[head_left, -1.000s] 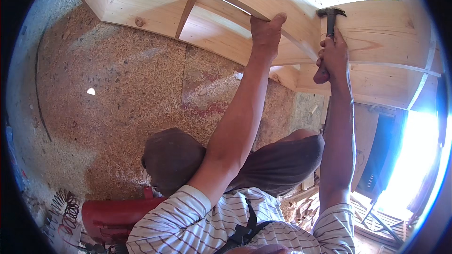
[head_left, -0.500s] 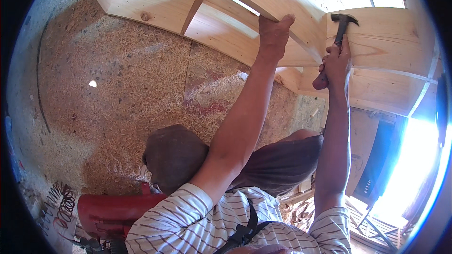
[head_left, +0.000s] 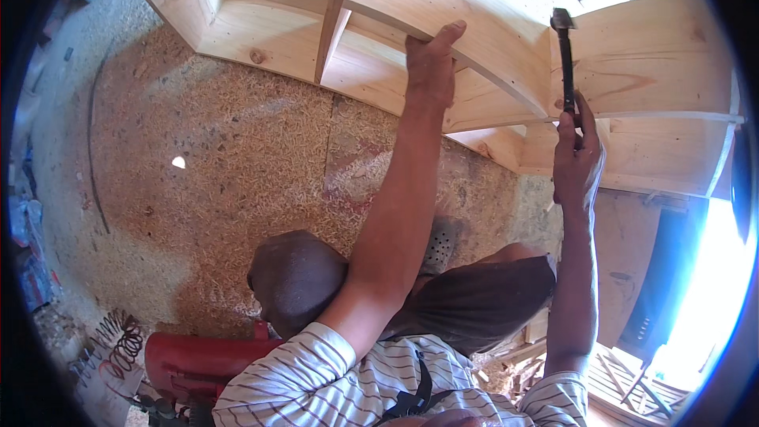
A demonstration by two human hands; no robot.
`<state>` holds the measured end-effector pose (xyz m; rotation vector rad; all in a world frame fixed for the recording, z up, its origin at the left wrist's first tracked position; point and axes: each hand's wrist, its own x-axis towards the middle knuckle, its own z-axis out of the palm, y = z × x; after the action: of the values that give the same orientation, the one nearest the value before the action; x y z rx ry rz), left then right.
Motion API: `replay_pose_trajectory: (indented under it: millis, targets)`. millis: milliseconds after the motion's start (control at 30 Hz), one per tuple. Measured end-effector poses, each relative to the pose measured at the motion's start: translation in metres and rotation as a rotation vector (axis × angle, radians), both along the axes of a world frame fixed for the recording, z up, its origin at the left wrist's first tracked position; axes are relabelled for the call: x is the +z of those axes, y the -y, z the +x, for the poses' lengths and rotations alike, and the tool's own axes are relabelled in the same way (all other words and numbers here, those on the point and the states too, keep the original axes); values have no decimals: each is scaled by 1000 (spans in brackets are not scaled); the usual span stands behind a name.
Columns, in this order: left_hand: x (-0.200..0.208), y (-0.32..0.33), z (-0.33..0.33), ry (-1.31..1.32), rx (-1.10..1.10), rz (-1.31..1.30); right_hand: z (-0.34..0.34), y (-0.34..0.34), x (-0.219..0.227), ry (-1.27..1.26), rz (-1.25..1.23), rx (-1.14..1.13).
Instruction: Applying glue and hammering a wooden board into a larger shelf frame.
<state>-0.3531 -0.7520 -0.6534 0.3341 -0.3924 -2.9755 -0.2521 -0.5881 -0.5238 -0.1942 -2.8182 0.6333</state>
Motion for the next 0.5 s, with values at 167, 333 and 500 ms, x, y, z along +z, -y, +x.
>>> replay_pose_trajectory:
  millis: [167,333,500]
  targets:
    - [-6,6,-2,-121,-1,-61,8,3,-3,-114,234,344]
    - [-7,5,-5,-87,2,-59,10,-23,-9,-91,192,368]
    - [0,14,0,45,25,-145,29,-62,-32,81,-41,438]
